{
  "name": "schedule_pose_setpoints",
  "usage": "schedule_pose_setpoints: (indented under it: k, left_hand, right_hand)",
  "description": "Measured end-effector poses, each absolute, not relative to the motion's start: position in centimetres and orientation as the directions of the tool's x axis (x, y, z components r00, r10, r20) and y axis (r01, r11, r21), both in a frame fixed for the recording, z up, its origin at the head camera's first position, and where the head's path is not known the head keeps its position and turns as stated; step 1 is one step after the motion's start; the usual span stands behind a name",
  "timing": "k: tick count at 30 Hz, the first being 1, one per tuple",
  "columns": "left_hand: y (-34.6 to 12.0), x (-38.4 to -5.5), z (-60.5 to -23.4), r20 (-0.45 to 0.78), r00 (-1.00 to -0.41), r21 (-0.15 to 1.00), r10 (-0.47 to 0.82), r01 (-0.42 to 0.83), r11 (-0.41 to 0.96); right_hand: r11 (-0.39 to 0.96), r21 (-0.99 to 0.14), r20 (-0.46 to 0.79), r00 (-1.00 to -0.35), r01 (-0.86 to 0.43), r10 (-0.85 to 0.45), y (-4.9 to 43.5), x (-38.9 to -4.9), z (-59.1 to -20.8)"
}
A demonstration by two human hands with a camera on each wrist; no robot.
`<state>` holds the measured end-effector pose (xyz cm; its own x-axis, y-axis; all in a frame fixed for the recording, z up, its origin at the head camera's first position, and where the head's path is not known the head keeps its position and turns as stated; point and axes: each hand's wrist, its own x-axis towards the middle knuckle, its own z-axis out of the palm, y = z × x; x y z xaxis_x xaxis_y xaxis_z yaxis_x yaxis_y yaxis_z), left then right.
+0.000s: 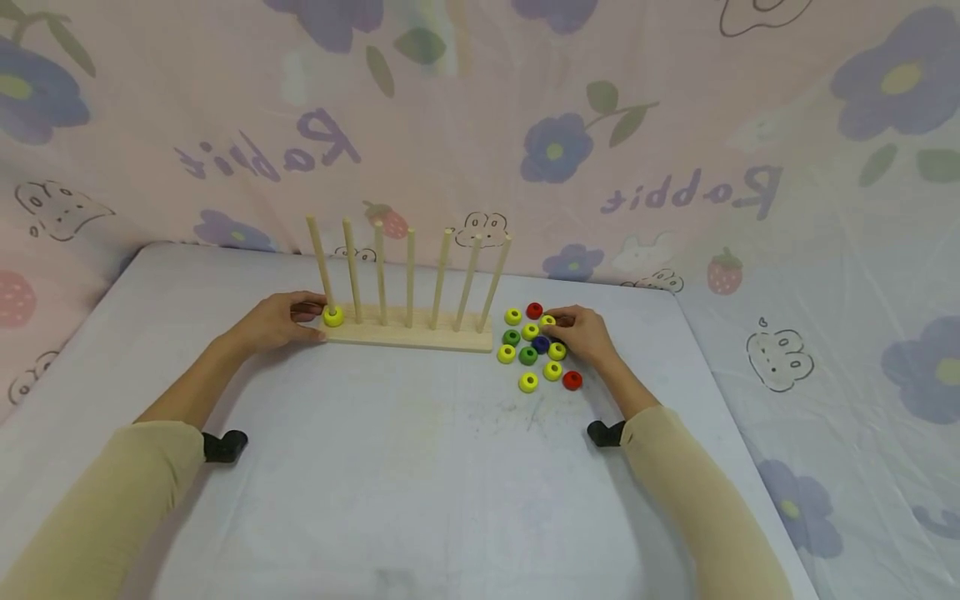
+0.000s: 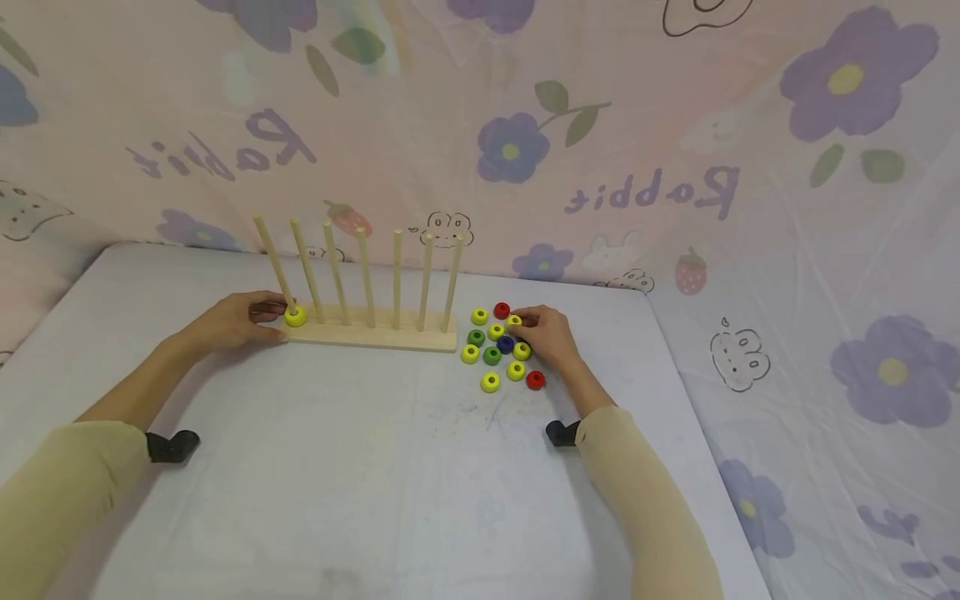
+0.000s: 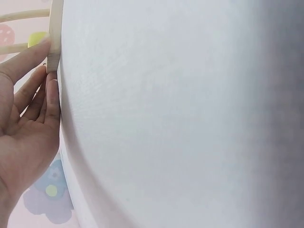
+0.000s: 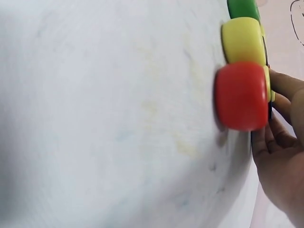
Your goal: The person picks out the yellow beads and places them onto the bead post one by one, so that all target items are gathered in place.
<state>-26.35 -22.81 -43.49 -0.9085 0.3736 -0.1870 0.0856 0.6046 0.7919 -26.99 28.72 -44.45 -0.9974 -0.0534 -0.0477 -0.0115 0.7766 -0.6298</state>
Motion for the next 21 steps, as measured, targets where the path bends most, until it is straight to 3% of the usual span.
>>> schedule_pose_setpoints:
  k: [21]
  left_hand:
    - [-23.1, -26.8, -44.0, -0.173, -0.905, 0.794, 0.388, 0.105, 0.598]
  right_hand:
    - [0.663, -0.742, 0.142, -0.990, -0.099, 0.011, 29.1, -26.3, -43.2]
